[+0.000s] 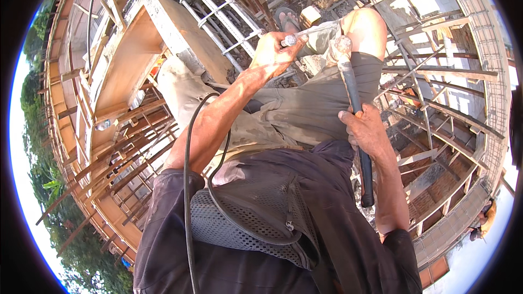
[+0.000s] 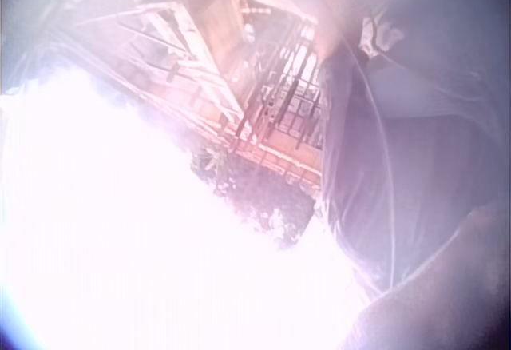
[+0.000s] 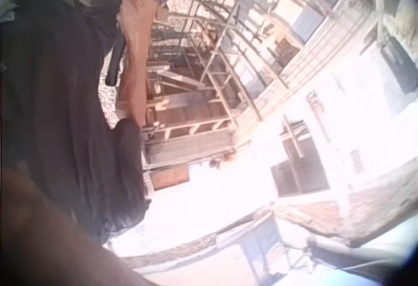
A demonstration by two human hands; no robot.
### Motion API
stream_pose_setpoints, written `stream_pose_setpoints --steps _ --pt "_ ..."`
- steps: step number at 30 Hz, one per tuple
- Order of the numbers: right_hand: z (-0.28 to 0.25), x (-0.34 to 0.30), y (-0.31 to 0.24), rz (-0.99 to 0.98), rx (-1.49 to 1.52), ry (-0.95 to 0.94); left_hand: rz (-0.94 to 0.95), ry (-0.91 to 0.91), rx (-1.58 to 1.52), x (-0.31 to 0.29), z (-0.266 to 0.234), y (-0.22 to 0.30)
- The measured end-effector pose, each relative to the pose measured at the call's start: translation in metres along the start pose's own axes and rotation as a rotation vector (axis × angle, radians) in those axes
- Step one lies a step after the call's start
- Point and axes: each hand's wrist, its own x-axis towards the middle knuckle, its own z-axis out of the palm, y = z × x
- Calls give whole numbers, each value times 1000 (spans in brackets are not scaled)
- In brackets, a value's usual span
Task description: The person uses a hammer to knock rebar into position and then uses a length of wire to tie the steel reinforcement bars together within a pillar formwork.
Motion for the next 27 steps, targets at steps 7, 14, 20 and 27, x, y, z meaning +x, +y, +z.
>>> stream_pose_setpoints --steps 7,14,20,27 --pt "27 9 -5 129 38 -57 -72 39 161 40 1 0" --pt "33 25 -15 288 91 -62 216 139 166 54 10 -26" --pt "40 25 -25 289 10 -20 389 30 38 21 6 12" --pt "42 25 -23 245 -54 -28 554 118 29 19 -10 28"
